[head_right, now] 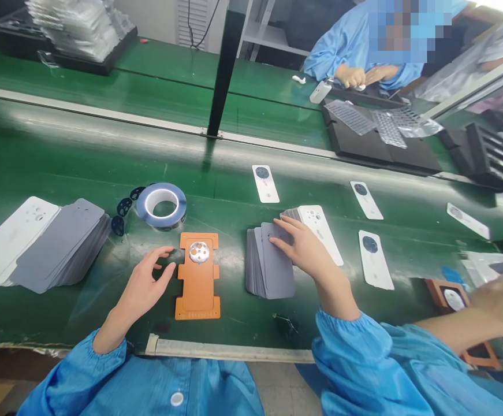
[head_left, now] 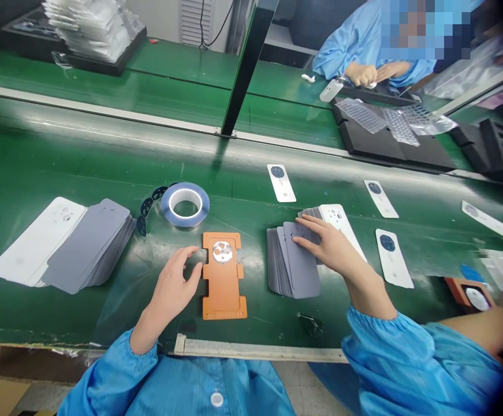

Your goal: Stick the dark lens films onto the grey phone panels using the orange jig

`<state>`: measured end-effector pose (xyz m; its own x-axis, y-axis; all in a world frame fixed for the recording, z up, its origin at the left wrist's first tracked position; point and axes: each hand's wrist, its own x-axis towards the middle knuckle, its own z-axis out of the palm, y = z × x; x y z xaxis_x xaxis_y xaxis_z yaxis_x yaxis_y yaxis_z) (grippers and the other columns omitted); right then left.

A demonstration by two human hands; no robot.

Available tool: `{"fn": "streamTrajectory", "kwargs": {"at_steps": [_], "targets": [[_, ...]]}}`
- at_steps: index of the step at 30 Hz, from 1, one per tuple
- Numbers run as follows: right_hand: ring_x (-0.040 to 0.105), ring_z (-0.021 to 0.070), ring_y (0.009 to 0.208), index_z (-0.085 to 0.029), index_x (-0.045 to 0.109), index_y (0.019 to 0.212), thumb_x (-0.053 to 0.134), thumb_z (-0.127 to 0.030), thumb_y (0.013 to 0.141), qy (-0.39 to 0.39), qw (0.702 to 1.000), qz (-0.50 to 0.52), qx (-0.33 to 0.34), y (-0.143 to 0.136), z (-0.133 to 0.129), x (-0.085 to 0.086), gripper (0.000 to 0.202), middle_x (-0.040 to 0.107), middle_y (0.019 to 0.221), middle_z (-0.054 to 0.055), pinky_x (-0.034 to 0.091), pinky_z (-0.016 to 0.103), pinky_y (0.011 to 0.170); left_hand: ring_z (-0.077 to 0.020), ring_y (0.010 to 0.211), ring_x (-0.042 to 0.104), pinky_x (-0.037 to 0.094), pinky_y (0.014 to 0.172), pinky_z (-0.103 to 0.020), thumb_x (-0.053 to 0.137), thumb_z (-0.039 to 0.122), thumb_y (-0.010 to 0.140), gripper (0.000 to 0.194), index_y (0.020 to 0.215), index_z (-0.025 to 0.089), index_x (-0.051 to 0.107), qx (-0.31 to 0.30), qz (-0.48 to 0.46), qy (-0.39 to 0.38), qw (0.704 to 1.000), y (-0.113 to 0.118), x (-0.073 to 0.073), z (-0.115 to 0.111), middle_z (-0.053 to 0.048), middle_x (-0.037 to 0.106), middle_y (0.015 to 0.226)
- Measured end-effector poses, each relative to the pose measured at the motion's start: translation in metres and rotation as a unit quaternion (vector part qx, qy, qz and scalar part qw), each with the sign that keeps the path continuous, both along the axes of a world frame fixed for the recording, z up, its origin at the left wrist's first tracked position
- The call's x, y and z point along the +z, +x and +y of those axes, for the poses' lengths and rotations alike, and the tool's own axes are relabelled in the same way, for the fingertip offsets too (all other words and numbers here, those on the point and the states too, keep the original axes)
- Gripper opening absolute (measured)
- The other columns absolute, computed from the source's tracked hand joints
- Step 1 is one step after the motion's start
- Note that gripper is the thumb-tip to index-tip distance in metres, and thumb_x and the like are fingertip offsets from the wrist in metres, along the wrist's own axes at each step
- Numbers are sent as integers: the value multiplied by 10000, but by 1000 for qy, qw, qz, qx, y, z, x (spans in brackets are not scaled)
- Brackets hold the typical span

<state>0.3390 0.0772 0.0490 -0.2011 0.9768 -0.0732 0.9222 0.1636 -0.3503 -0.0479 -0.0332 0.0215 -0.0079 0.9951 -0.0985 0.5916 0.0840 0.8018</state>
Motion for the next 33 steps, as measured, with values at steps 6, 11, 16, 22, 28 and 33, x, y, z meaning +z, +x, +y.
{"fn": "streamTrajectory", "kwargs": {"at_steps": [6, 11, 16, 22, 28, 33], "targets": [[566, 366, 1331, -230, 702, 1247, 627, -593, 894, 6, 1000, 27, -8, 6, 2, -6, 512, 615, 1439, 131, 443, 544, 1131, -281, 1548, 307, 342, 1233, -512, 514, 338, 1010, 516, 1516, 292, 427, -97, 20, 39, 994, -3, -9, -17, -85, 366, 1658], [607, 371, 1266, -224, 664, 1289, 607, -628, 894, 6, 999, 21, -23, 10, 2, -9, 568, 651, 1377, 145, 487, 547, 1062, -279, 1583, 203, 246, 1270, -546, 475, 383, 1031, 603, 1600, 287, 298, -145, 49, 13, 988, -1, -17, -23, -75, 278, 1696], [637, 375, 1199, -186, 663, 1305, 643, -661, 855, 29, 999, -14, -29, 13, 5, -12, 654, 673, 1316, 164, 519, 523, 1004, -282, 1594, 140, 197, 1277, -567, 454, 401, 1036, 657, 1635, 270, 215, -173, 92, -1, 981, 0, -22, -23, -70, 259, 1700], [693, 324, 1060, -226, 746, 1128, 757, -556, 817, 146, 985, 51, -76, 1, -6, 12, 454, 734, 1174, 116, 534, 503, 963, -275, 1594, 153, 199, 1276, -555, 449, 348, 1034, 600, 1611, 295, 291, -168, 102, 31, 980, 1, -31, -25, -50, 271, 1698], [696, 197, 683, -211, 788, 931, 875, -410, 732, 140, 922, 315, -179, -67, -37, 61, 295, 755, 811, 53, 609, 374, 678, -281, 1594, 151, 180, 1276, -558, 452, 414, 1038, 593, 1606, 324, 308, -171, 90, 19, 981, -1, -25, -24, -38, 255, 1704], [738, 205, 755, -186, 783, 939, 850, -423, 755, -32, 897, 428, -106, -145, -49, 27, 308, 778, 878, 60, 641, 347, 691, -295, 1599, 112, 149, 1275, -574, 399, 529, 1043, 623, 1616, 311, 289, -182, 71, -11, 981, -3, -16, -22, -47, 215, 1714]]}}
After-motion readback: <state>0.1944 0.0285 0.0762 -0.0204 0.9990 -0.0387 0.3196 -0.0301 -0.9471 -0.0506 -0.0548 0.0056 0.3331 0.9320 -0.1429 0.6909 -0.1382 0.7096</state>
